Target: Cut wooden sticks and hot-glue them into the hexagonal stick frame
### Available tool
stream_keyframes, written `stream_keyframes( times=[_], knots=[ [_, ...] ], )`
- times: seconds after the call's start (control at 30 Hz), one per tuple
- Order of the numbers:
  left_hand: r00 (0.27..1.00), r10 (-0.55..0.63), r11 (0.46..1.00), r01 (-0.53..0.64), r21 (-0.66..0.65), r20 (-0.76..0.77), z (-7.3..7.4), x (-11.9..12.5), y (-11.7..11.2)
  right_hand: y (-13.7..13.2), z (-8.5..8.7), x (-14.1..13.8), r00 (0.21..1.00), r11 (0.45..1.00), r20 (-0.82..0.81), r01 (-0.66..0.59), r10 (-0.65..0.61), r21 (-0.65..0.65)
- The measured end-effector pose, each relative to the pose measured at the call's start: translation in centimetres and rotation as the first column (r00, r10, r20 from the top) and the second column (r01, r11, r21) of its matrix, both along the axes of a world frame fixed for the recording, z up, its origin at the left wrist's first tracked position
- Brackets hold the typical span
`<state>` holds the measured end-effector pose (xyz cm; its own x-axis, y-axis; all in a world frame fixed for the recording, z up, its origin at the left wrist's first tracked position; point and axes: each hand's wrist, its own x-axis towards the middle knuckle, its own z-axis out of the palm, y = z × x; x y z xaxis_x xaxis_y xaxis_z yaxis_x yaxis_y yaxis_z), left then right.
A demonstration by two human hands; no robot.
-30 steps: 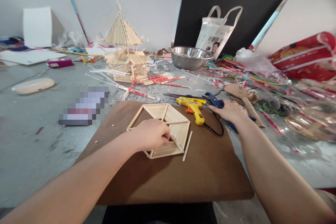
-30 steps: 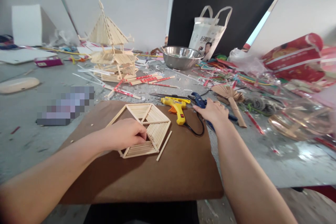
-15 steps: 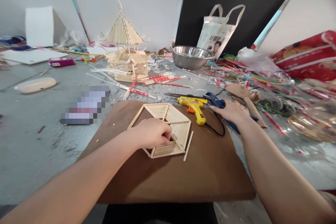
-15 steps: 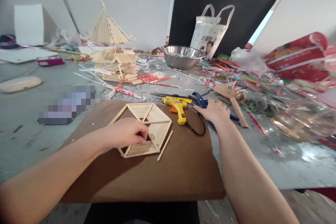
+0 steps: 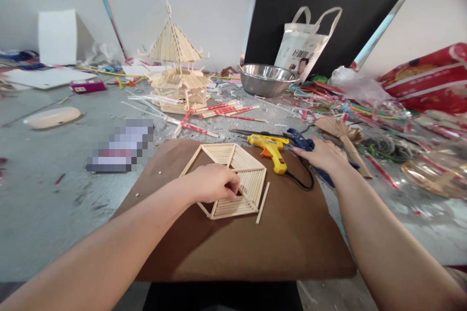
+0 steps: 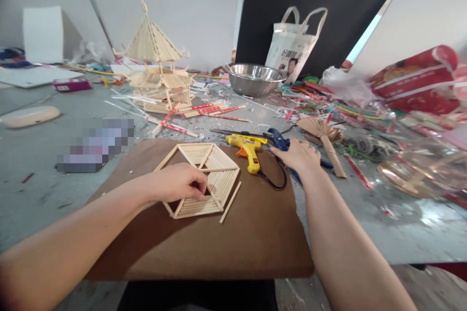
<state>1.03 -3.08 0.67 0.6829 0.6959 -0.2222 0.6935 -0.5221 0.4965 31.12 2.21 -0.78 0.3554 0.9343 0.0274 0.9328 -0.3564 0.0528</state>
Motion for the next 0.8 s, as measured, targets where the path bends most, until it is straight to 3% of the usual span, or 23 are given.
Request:
stream_keyframes(
  times=[0.37,0.8],
  knots=[
    [0.999,0.016,1.000,-0.017,-0.011,-0.028,0.15,0.11,-0.07,0.15,-0.01,0.04,1.000,1.000,0.011,-0.015,0.015,-0.019],
    [0.993,0.014,0.998,-0.006,0.067,-0.118,0.38,0.40,-0.59,0.12,0.07,0.04,1.000,1.000,-0.002,-0.023,0.023,-0.002]
  ],
)
